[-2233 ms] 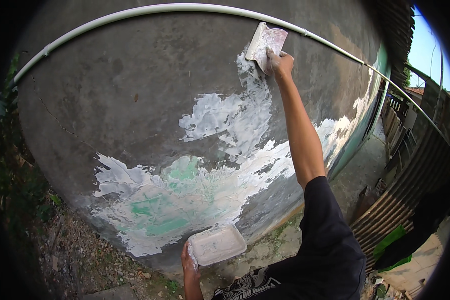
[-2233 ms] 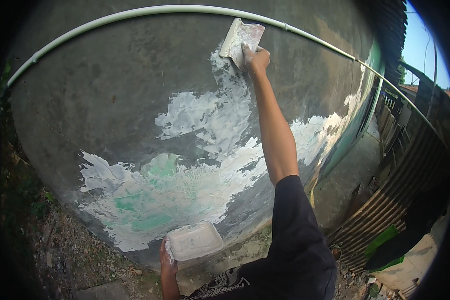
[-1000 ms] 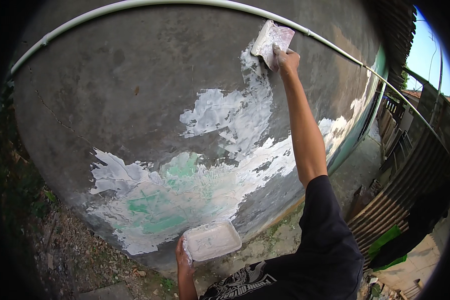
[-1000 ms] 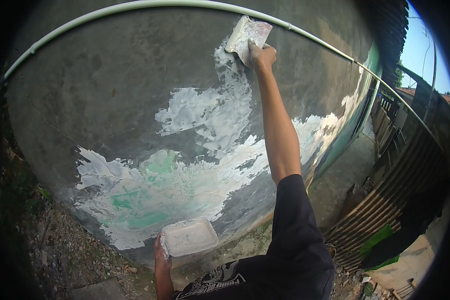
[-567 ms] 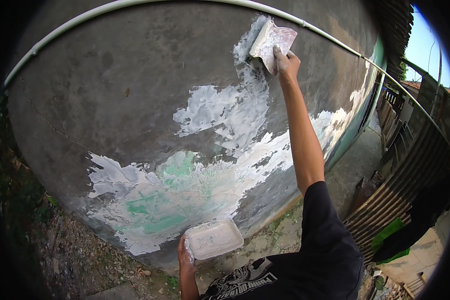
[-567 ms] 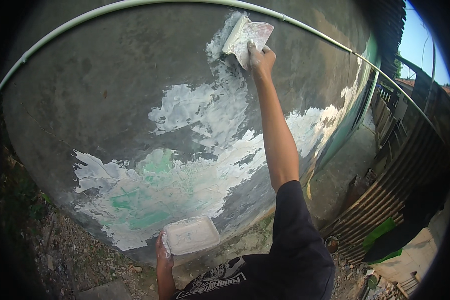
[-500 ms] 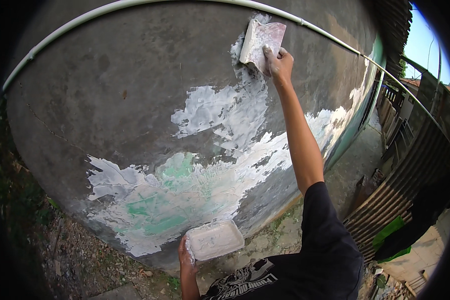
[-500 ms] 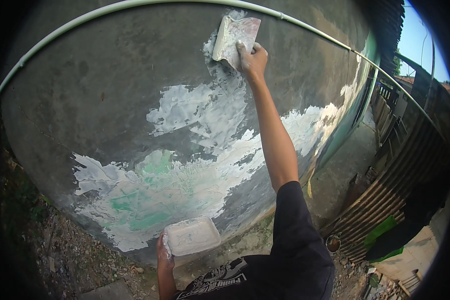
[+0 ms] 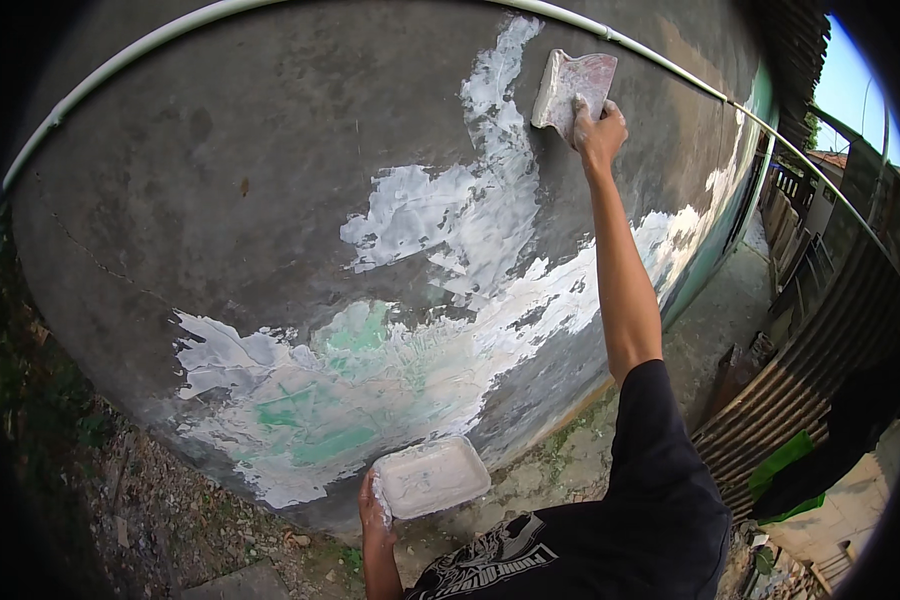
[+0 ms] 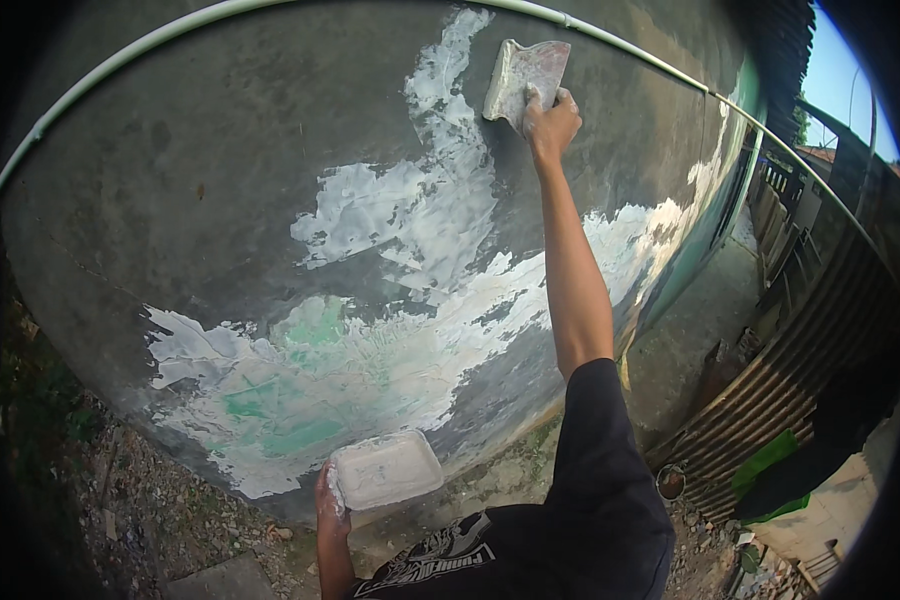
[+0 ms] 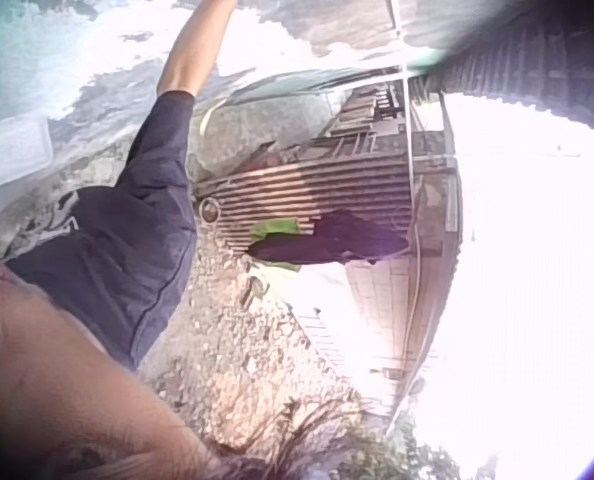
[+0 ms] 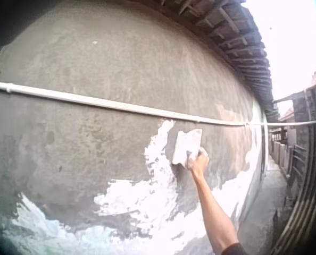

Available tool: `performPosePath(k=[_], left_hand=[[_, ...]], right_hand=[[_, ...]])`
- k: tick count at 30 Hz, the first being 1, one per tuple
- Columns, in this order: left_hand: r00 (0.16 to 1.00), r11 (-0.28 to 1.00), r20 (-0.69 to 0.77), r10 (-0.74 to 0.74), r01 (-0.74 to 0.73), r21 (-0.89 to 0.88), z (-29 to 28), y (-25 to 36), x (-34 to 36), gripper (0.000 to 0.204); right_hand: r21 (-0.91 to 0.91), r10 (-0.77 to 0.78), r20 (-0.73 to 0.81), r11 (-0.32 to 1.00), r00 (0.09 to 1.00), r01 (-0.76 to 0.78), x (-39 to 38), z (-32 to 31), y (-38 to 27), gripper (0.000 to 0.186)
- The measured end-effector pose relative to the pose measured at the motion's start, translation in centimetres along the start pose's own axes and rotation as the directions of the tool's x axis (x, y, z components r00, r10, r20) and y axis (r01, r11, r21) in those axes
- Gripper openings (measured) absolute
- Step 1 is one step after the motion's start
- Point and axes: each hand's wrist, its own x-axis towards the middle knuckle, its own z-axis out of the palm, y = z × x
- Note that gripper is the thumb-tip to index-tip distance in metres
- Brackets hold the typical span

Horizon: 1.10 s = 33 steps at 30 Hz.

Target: Apply wall putty to a concrete wall using a scraper.

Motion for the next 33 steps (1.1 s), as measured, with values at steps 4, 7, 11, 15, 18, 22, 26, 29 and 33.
performPosePath(k=[4,7,11,15,18,22,26,29,33], left_hand=[[1.000,1.000,0.002,-0.011,0.011,0.023,0.3,-0.3,0.5,0.031],[0.999,0.999,0.039,-0.010,0.008,0.050,1.3,0.1,0.2,0.032],[0.998,0.999,0.063,-0.007,0.004,0.038,1.4,-0.6,0.3,0.033],[1.000,1.000,0.030,0.007,-0.007,0.019,1.5,-0.3,0.0,0.033],[0.999,0.998,-0.020,-0.029,0.030,0.054,1.7,-0.2,0.0,0.032],[1.000,0.999,0.011,0.008,-0.008,0.032,1.3,-0.1,0.2,0.032],[1.000,1.000,0.024,-0.015,0.015,0.011,1.4,-0.4,0.4,0.030],[0.998,0.998,0.029,-0.059,0.057,0.036,1.6,-0.6,0.6,0.029],[0.998,0.999,0.047,-0.037,0.036,0.029,1.9,-0.8,0.3,0.029]], right_hand=[[0.240,-0.090,0.085,0.968,0.992,0.067,-1.2,-0.8,-3.9,0.030],[0.303,-0.241,0.225,0.938,0.944,0.168,-4.0,-0.8,-9.0,0.030],[0.201,-0.304,0.266,0.946,0.915,0.256,-4.0,1.5,-7.8,0.034],[0.154,-0.124,0.269,0.985,0.955,0.084,-3.4,1.3,-4.3,0.040],[0.025,-0.132,0.156,0.991,0.979,0.129,-1.9,0.8,-0.8,0.042],[-0.135,-0.041,0.134,0.989,0.990,0.060,-0.1,-1.2,1.9,0.041],[0.146,-0.031,0.057,0.989,0.998,0.022,-0.8,-2.4,0.8,0.034],[0.271,-0.215,0.226,0.951,0.950,0.151,-2.6,-2.1,-2.5,0.029],[0.166,-0.411,0.232,0.910,0.882,0.380,-4.5,-0.9,-6.5,0.028]])
